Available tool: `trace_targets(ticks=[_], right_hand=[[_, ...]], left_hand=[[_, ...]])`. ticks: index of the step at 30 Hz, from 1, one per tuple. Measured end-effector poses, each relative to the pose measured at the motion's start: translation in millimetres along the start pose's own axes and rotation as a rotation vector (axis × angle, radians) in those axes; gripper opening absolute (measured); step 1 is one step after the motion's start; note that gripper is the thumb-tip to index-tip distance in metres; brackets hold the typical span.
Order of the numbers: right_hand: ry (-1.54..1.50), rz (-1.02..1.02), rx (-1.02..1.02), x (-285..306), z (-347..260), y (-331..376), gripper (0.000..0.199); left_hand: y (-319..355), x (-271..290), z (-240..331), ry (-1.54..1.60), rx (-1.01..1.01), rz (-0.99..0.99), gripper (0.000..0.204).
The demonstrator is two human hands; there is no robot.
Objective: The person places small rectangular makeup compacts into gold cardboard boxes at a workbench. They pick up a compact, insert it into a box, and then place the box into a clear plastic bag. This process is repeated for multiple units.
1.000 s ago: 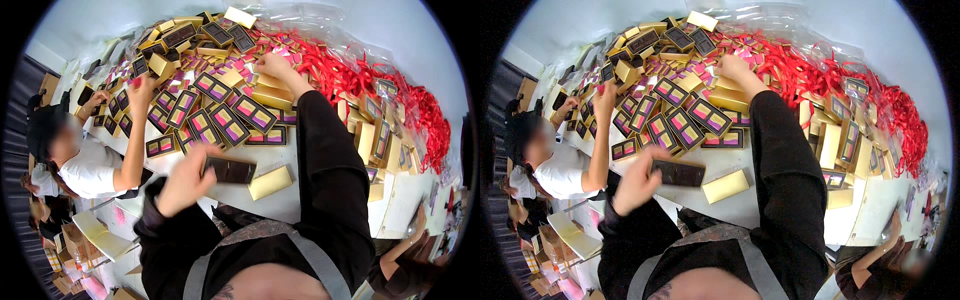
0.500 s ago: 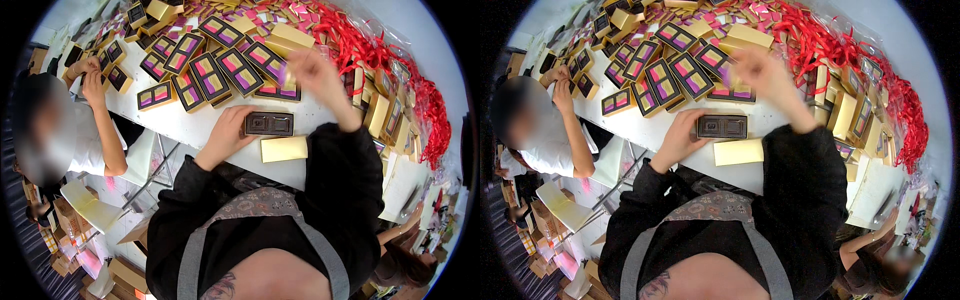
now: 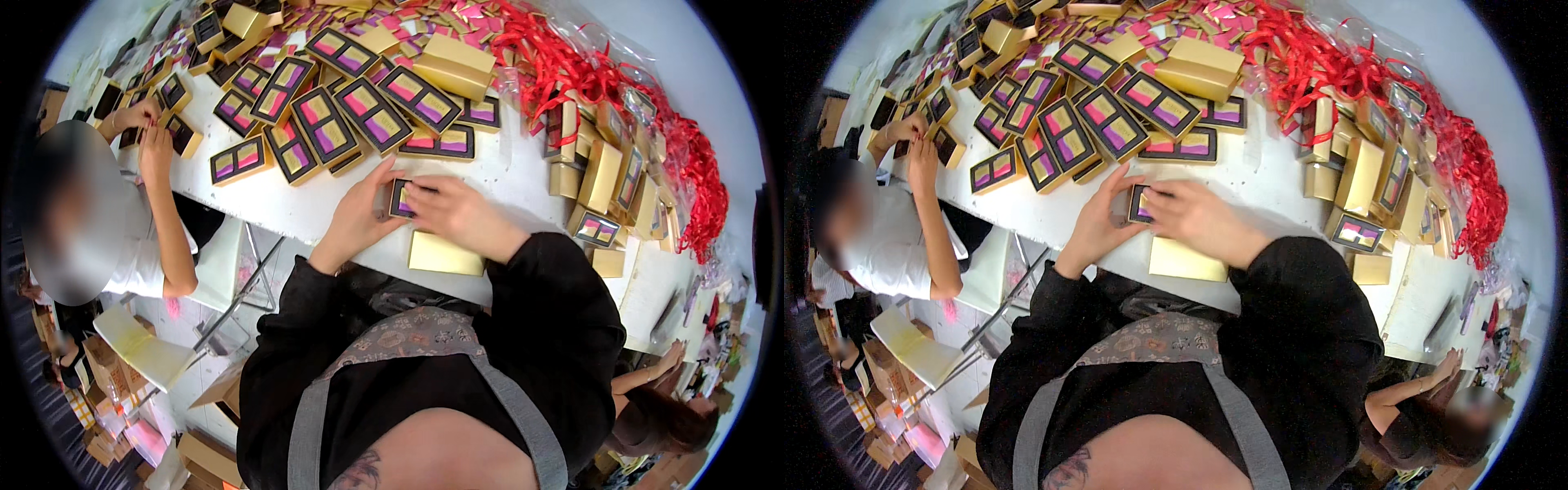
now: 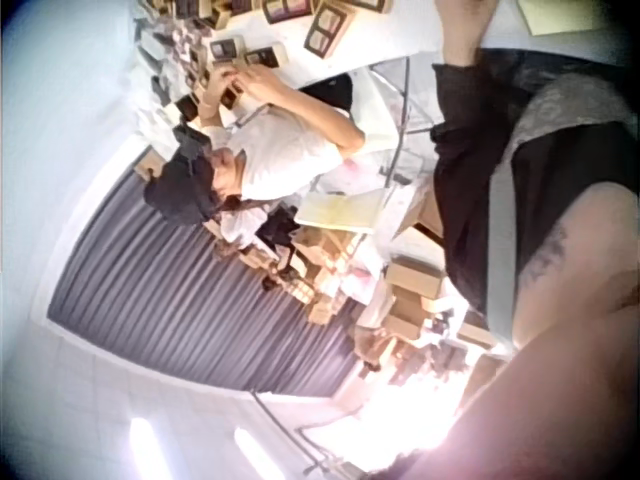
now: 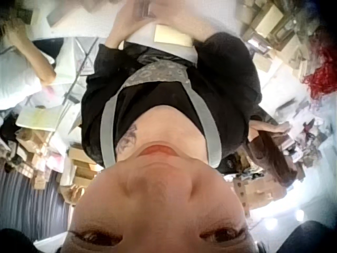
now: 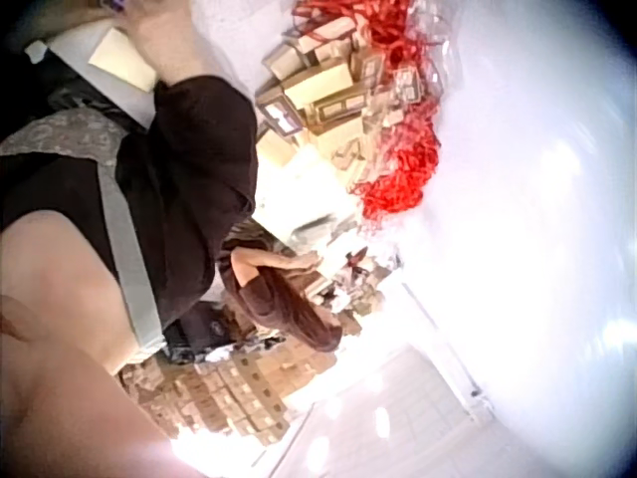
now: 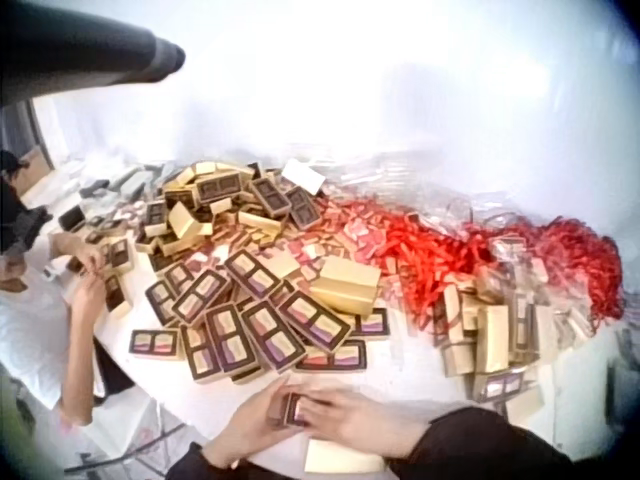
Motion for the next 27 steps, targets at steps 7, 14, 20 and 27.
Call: trace_targets(ticks=[7,14,20,27], right_hand=[[-0.363,-0.150,-0.601,50,97,-42,0.023],[0.460,0.005,-0.945,36,295,-115,0.040],[0.295,0.177,-0.737,77,245,-98,0.030],[-0.313,0.016,-0.261,19,58,8,0.023]], left_hand=[[-2,0,16,-0.340,-0.153,-0.053,0.051],[-6,3,17,-0.262,-0.096,0.020,0.047],[-7,1,15,-0.281,-0.085,-0.008,0.046],[-3,0,7,-0.270,-0.115,-0.002,0.048]])
Point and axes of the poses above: each hand's wrist, its own y-axis away from the middle knuckle, its own x-axis out of the back of the hand, z = x × y, the point moved 6 cm from there along -y, towards the middle knuckle, and after that the axes turned 7 degrees about -x, right-handed, at the moved point
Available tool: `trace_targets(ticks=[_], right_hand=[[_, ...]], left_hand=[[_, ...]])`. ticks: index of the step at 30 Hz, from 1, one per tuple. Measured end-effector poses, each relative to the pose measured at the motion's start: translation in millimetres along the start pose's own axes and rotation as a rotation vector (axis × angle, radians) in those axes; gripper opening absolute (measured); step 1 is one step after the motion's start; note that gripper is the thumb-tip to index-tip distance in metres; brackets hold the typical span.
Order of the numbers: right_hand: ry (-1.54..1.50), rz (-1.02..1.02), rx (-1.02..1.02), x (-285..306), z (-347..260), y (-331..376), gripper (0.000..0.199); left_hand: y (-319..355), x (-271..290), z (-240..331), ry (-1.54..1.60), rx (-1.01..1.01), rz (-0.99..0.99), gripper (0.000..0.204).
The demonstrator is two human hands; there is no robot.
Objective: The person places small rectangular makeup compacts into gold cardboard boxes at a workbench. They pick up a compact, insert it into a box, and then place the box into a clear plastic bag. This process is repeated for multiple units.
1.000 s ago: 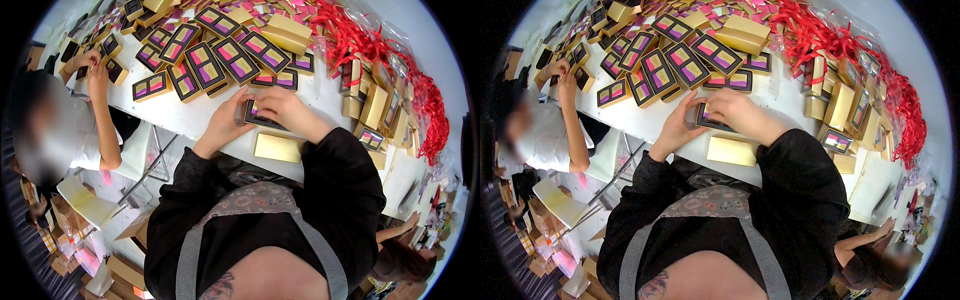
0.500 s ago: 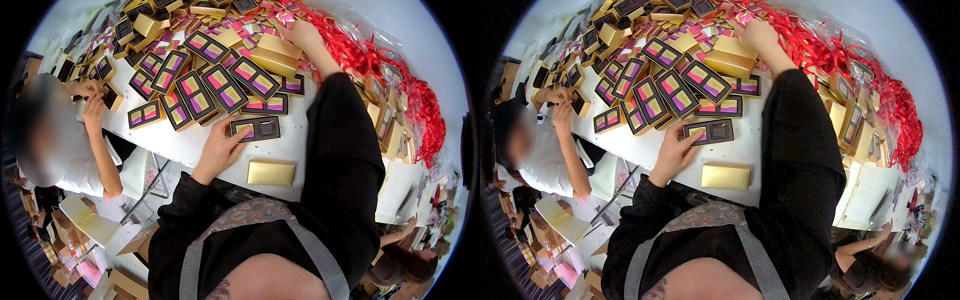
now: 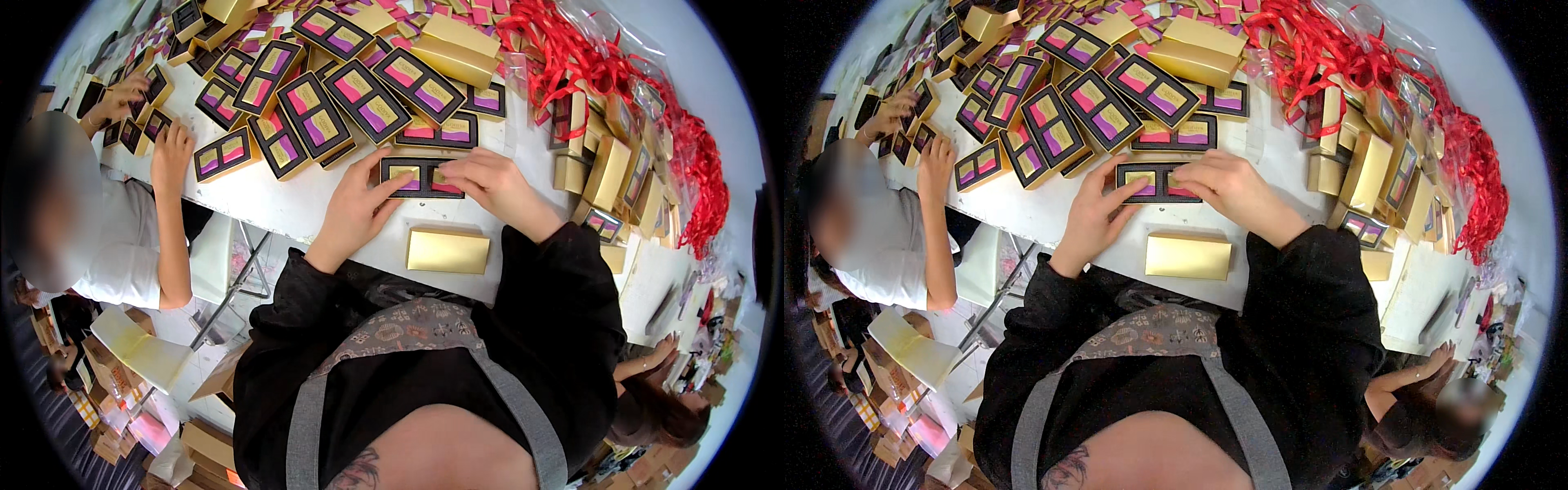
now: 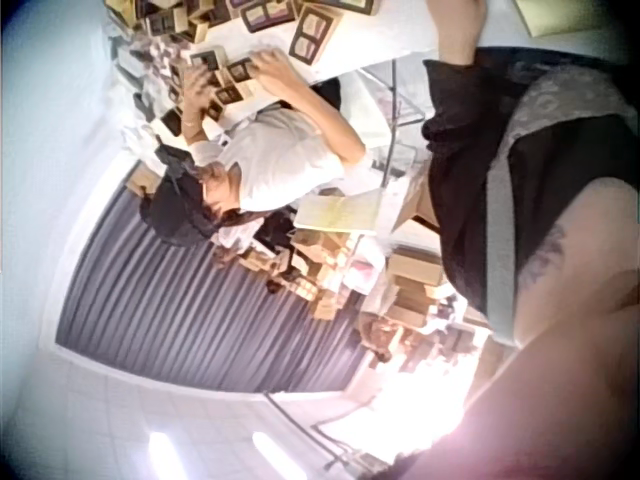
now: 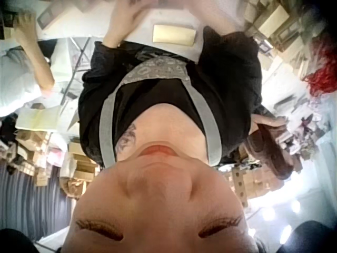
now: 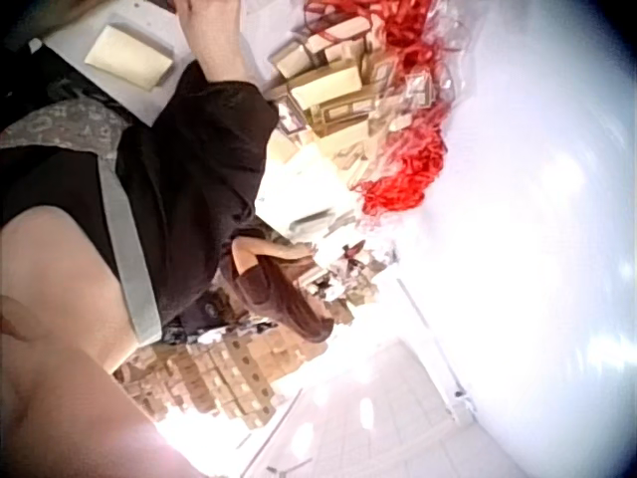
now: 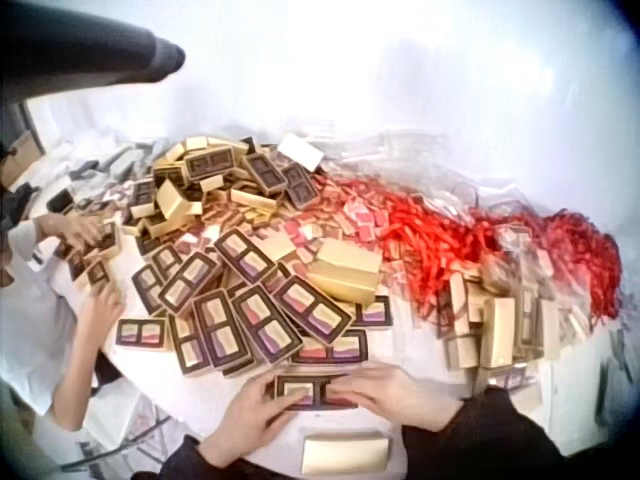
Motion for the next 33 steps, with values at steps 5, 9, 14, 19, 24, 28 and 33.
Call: trace_targets(ticks=[5,9,14,19,24,28,33], right_hand=[[0.186,0.204,0.125,-15,-4,15,0.033],[0.368,-0.062,-0.002,-22,-16,24,0.055],[0.219,-0.102,0.057,-3,-13,13,0.053],[-0.395,-0.003,-0.108,34,-23,-14,0.056],[-0.037,0.043,-0.091,45,-5,-73,0.054],[-0.011,0.096,-0.039,53,7,-106,0.049],[0.200,0.098,-0.663,101,127,-166,0.027]], left_hand=[[-1,-1,1,0.039,0.011,0.019,0.048],[-3,3,3,0.011,-0.013,0.041,0.047],[-35,40,29,-0.047,-0.074,-0.255,0.046],[-131,102,11,0.366,0.049,-0.690,0.049],[-289,127,-137,-1.015,-0.292,-0.104,0.062],[-327,80,-246,-1.280,-0.273,-0.215,0.086],[-325,102,-230,-1.232,-0.377,-0.198,0.039]])
Point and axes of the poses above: each hand's wrist, its own y-axis away from the middle knuckle, its own x-axis out of the back of the hand, z = x × y, the point moved 6 cm from there along -y, towards the middle knuckle, and after that the axes turned 7 degrees about -x, right-handed, at the moved point
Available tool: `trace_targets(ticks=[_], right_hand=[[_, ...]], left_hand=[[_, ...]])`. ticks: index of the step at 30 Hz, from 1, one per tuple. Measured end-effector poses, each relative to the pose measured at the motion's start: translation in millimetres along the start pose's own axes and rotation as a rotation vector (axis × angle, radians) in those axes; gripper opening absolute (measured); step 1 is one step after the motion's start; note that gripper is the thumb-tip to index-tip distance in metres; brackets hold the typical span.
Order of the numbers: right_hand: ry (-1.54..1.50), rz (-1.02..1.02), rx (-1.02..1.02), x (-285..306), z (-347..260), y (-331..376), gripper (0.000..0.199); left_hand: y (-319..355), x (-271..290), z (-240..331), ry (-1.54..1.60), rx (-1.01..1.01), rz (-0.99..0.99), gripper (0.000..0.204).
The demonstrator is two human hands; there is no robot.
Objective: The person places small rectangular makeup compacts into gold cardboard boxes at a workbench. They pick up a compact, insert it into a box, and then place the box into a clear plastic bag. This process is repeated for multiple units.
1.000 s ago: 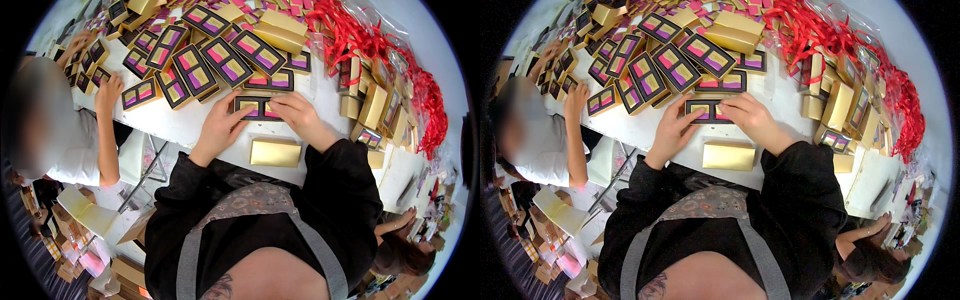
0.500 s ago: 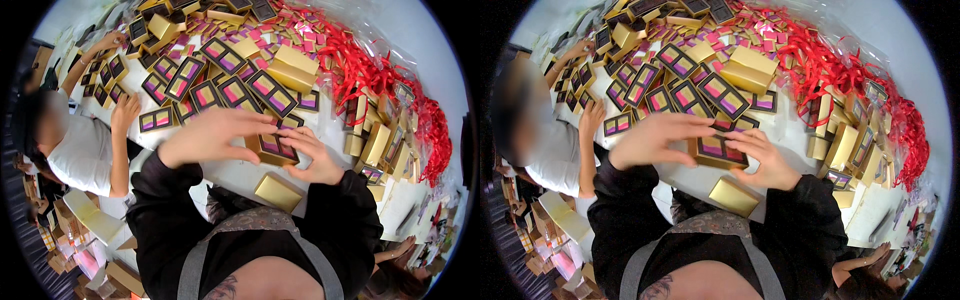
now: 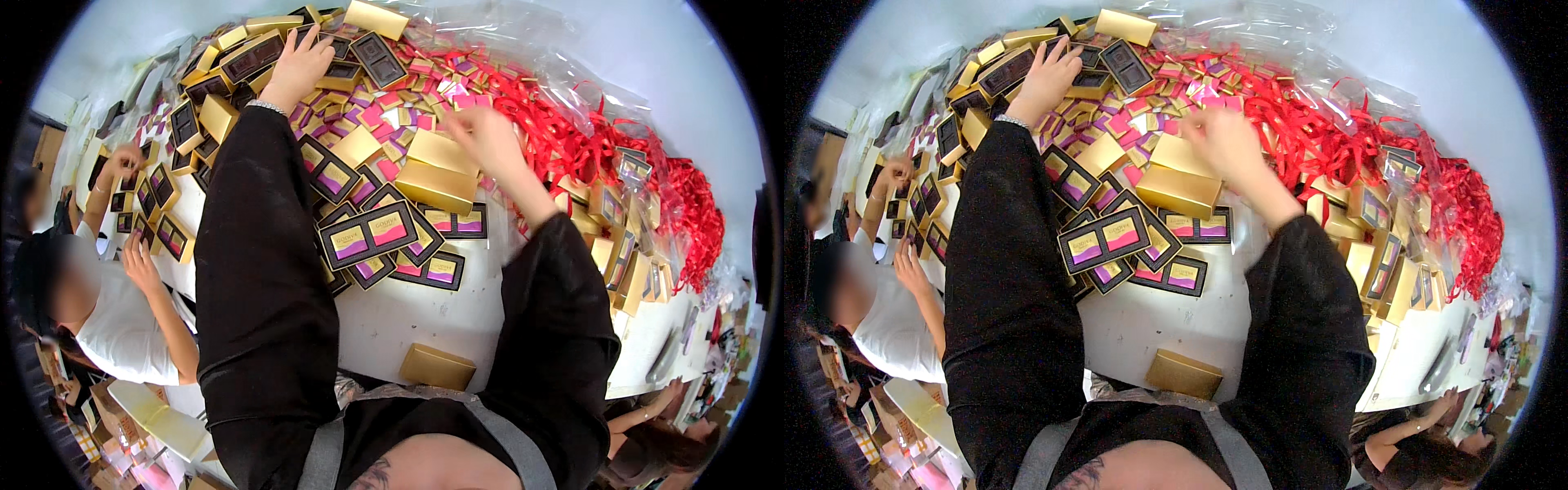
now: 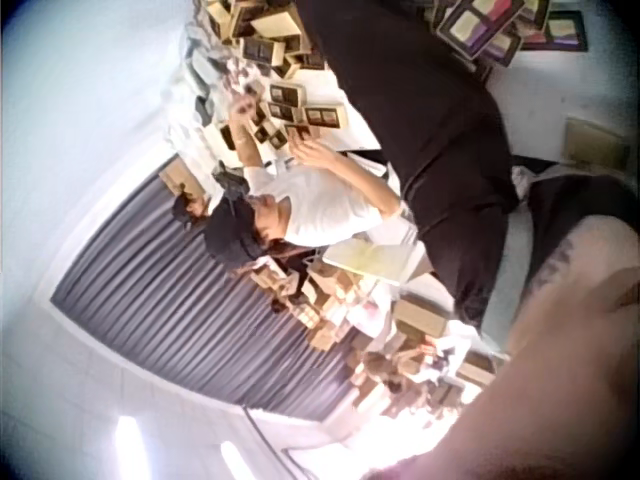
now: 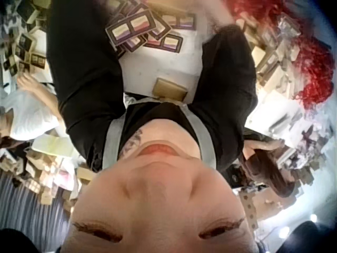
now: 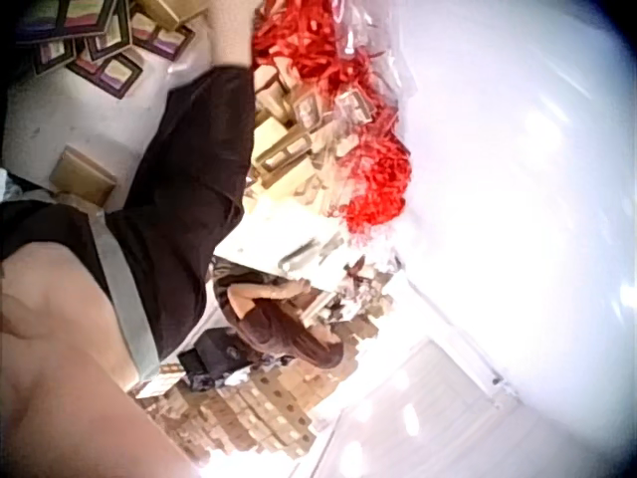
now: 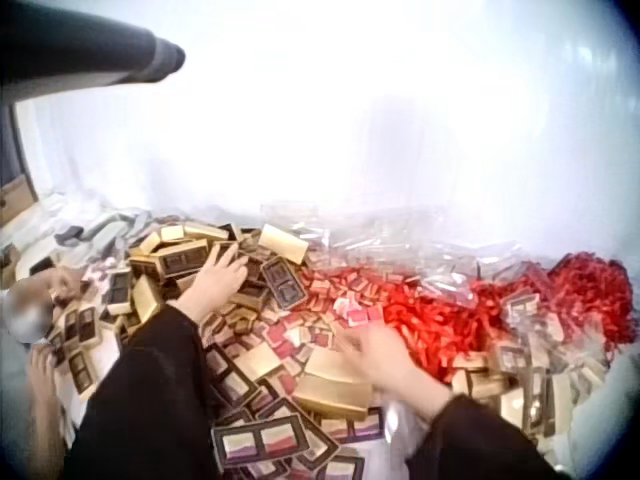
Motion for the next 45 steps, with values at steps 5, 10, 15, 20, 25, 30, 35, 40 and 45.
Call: trace_targets(ticks=[5,10,15,20,25,30,35,40,45], right_hand=[[0.293,0.228,-0.051,-51,39,-79,0.031],[0.339,0.324,0.068,-10,29,-46,0.025],[-0.469,0.216,0.220,13,29,70,0.024],[-0.610,-0.216,0.140,-34,34,188,0.019],[-0.849,-0.455,-0.008,-77,14,212,0.022],[-0.555,-0.171,0.654,-54,-46,219,0.017],[-0.234,-0.086,0.872,-81,-41,227,0.030],[-0.049,-0.004,0.753,-87,-42,255,0.035],[0.177,-0.089,0.874,-79,-51,259,0.039]], left_hand=[[25,82,-14,0.368,0.175,0.087,0.032],[86,262,71,0.606,0.040,0.385,0.062],[182,302,221,0.920,-0.287,0.223,0.043],[222,228,287,1.142,-0.012,-0.078,0.053],[242,219,276,1.202,0.648,0.259,0.076],[234,220,280,1.278,0.378,0.150,0.067],[219,207,279,1.585,0.436,0.125,0.074],[218,206,284,1.544,0.410,0.149,0.078],[217,209,282,1.467,0.396,0.174,0.081]])
Point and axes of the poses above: each hand's wrist, its own y-axis away from the middle knuckle, its own x-axis out of the back of the hand, z = x × y, the point moved 6 cm from there along -y, towards the middle knuckle, and after that the axes turned 7 degrees about -x, right-handed, at the moved point
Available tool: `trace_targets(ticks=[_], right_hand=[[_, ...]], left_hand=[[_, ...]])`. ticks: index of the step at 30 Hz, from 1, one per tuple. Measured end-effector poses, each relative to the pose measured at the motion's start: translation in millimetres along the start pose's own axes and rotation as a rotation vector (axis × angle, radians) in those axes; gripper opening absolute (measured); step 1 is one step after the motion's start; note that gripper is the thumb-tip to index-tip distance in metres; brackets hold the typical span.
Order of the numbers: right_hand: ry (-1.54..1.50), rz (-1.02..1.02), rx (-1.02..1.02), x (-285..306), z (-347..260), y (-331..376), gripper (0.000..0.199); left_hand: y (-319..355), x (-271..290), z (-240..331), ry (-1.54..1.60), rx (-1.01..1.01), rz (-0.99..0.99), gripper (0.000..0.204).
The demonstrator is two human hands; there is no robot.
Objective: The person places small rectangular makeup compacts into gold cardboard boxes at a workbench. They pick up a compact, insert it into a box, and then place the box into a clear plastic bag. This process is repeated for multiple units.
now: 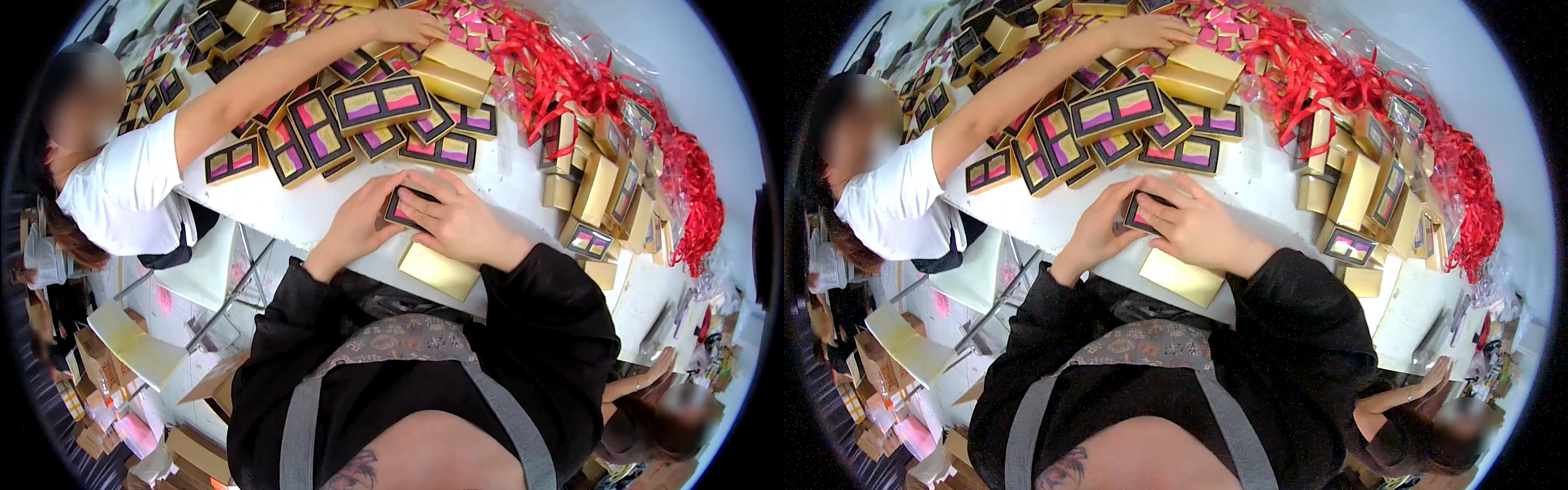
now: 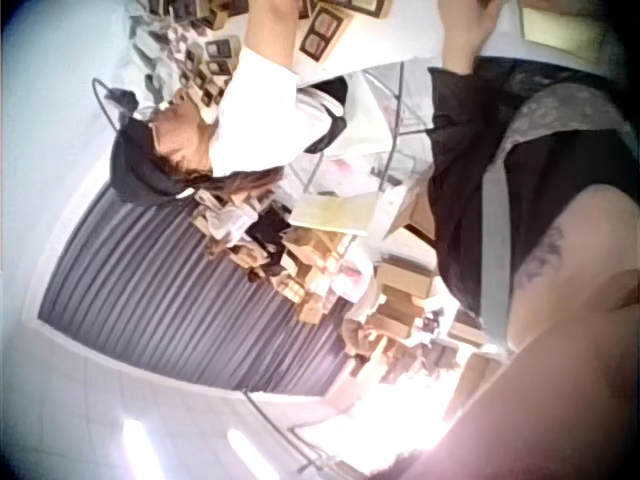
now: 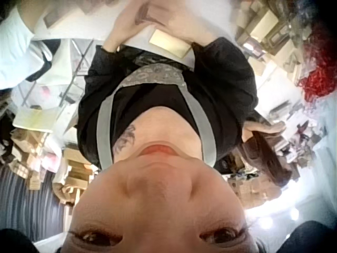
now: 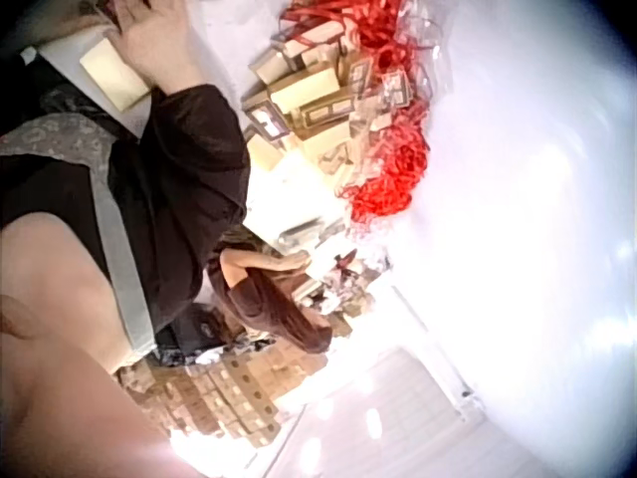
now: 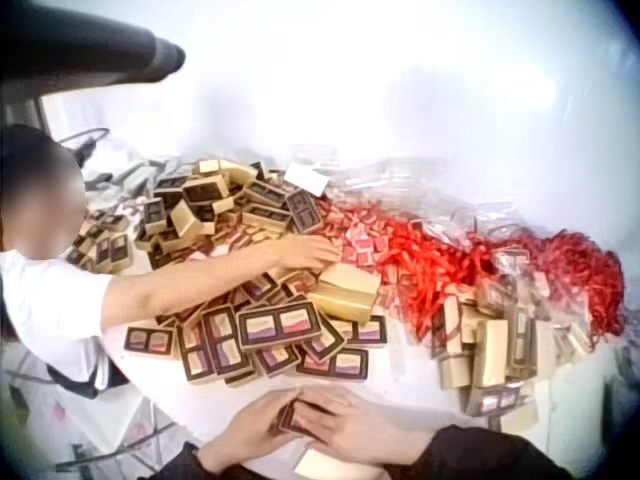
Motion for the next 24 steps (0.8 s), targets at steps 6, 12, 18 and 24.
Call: trace_targets(ticks=[6,12,18,24], right_hand=[[-0.390,0.146,-0.311,49,106,-45,0.029],[-0.031,0.436,-0.929,73,391,-127,0.036],[0.558,0.248,-0.873,15,451,-153,0.029],[0.269,0.471,-0.923,104,388,-137,0.035]], left_hand=[[-6,-10,6,-0.263,-0.128,-0.164,0.058],[-9,-3,10,-0.213,-0.127,-0.093,0.057],[-13,1,3,-0.144,-0.069,-0.080,0.056],[-5,-2,-2,-0.145,-0.043,-0.045,0.057]])
Point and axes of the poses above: each hand's wrist, its own y-axis away from the middle knuckle, its own x-axis out of the back of the hand, z = x × y, the point moved 6 cm from there along -y, towards the middle knuckle, and after that the axes turned 7 degrees about -x, right-handed, at the moved point
